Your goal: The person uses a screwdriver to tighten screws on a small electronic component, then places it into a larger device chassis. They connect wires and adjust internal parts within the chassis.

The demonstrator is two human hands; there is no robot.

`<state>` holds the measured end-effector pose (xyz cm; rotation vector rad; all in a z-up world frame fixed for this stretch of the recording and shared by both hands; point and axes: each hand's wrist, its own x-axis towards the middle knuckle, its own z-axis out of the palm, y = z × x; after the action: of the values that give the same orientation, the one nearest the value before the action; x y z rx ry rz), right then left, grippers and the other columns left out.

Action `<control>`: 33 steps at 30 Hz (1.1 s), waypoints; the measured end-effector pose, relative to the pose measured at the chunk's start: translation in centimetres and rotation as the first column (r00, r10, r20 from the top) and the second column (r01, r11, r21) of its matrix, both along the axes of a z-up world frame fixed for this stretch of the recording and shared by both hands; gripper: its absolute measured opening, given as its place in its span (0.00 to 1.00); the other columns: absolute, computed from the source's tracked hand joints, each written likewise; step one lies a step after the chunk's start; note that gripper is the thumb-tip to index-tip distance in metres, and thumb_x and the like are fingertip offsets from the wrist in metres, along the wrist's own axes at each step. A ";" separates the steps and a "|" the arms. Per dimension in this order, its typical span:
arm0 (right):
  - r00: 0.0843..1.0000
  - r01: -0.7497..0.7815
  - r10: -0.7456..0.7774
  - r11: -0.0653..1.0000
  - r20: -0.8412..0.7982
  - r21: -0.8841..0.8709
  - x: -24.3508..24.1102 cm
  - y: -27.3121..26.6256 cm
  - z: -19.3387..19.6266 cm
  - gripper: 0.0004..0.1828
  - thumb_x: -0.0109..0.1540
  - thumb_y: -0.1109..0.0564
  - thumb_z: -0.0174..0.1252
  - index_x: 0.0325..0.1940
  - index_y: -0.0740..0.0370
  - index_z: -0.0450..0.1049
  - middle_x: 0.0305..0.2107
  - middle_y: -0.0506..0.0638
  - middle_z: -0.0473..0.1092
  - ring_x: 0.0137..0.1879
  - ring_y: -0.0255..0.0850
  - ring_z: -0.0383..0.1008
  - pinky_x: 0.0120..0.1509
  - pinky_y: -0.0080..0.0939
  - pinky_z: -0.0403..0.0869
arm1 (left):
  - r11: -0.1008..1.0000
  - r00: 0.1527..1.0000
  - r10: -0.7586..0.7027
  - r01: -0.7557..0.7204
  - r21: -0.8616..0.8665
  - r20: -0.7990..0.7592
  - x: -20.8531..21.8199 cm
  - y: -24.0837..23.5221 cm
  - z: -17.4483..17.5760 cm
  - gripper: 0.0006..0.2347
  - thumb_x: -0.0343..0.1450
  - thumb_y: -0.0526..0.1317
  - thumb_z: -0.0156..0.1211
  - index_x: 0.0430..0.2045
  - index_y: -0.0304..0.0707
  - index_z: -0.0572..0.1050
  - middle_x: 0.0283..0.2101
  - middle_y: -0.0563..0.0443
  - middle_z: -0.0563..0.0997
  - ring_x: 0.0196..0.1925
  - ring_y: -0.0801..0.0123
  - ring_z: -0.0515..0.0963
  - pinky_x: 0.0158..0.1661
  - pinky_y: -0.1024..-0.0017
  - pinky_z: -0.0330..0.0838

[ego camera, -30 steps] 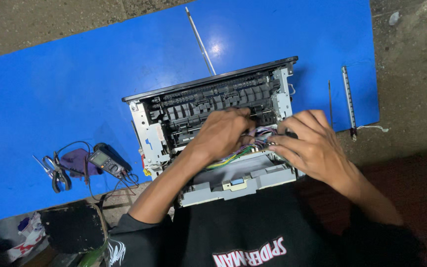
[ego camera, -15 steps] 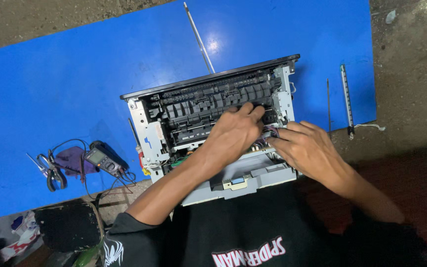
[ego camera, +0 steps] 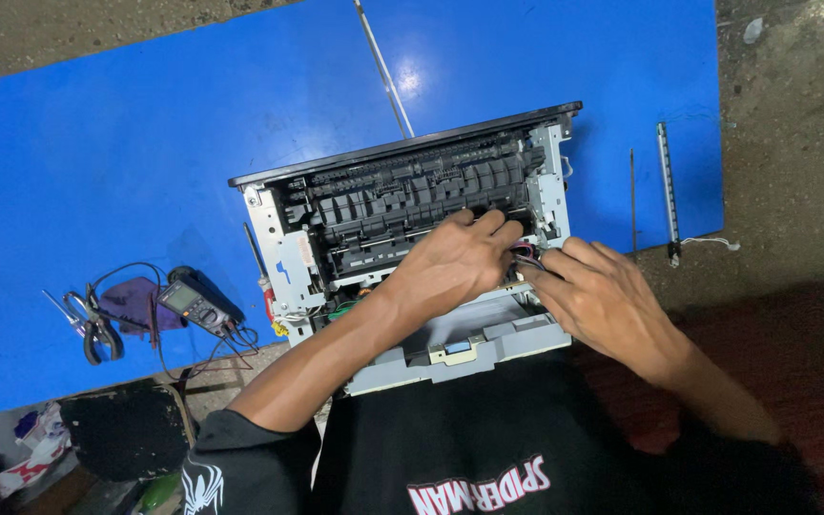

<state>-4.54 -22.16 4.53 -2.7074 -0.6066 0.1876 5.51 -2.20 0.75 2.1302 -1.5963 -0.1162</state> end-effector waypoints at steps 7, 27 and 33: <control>0.999 0.013 -0.012 1.000 -0.035 0.016 0.2 -0.1 -0.1 0.16 0.55 0.58 0.65 0.47 0.64 0.82 0.31 0.47 0.71 0.41 0.41 0.70 0.43 0.43 0.72 | 0.999 0.998 -0.049 0.049 0.005 0.036 0.2 0.2 -0.4 0.04 0.61 0.35 0.61 0.16 0.33 0.79 0.38 0.49 0.78 0.44 0.62 0.78 0.41 0.66 0.75; 0.997 -0.011 0.007 0.998 -0.080 -0.055 0.1 -0.2 -0.5 0.11 0.53 0.56 0.66 0.38 0.60 0.83 0.33 0.46 0.70 0.43 0.41 0.69 0.44 0.44 0.74 | 0.997 0.993 -0.068 0.071 -0.025 0.097 -0.6 -0.1 -0.8 0.04 0.60 0.33 0.60 0.22 0.30 0.80 0.37 0.49 0.79 0.40 0.63 0.79 0.41 0.68 0.76; 0.982 -0.029 0.006 0.992 -0.187 -0.121 0.1 -0.2 -0.8 0.11 0.54 0.56 0.66 0.39 0.59 0.83 0.32 0.45 0.70 0.41 0.41 0.68 0.43 0.43 0.73 | 0.997 0.993 -0.081 0.082 0.002 0.084 -0.8 0.0 -0.8 0.04 0.62 0.33 0.61 0.20 0.30 0.80 0.36 0.48 0.79 0.40 0.62 0.79 0.40 0.67 0.76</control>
<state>-4.47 -22.38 3.74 -2.7604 -0.5801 0.4931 4.71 -2.24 -0.01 2.0946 -1.7318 -0.0520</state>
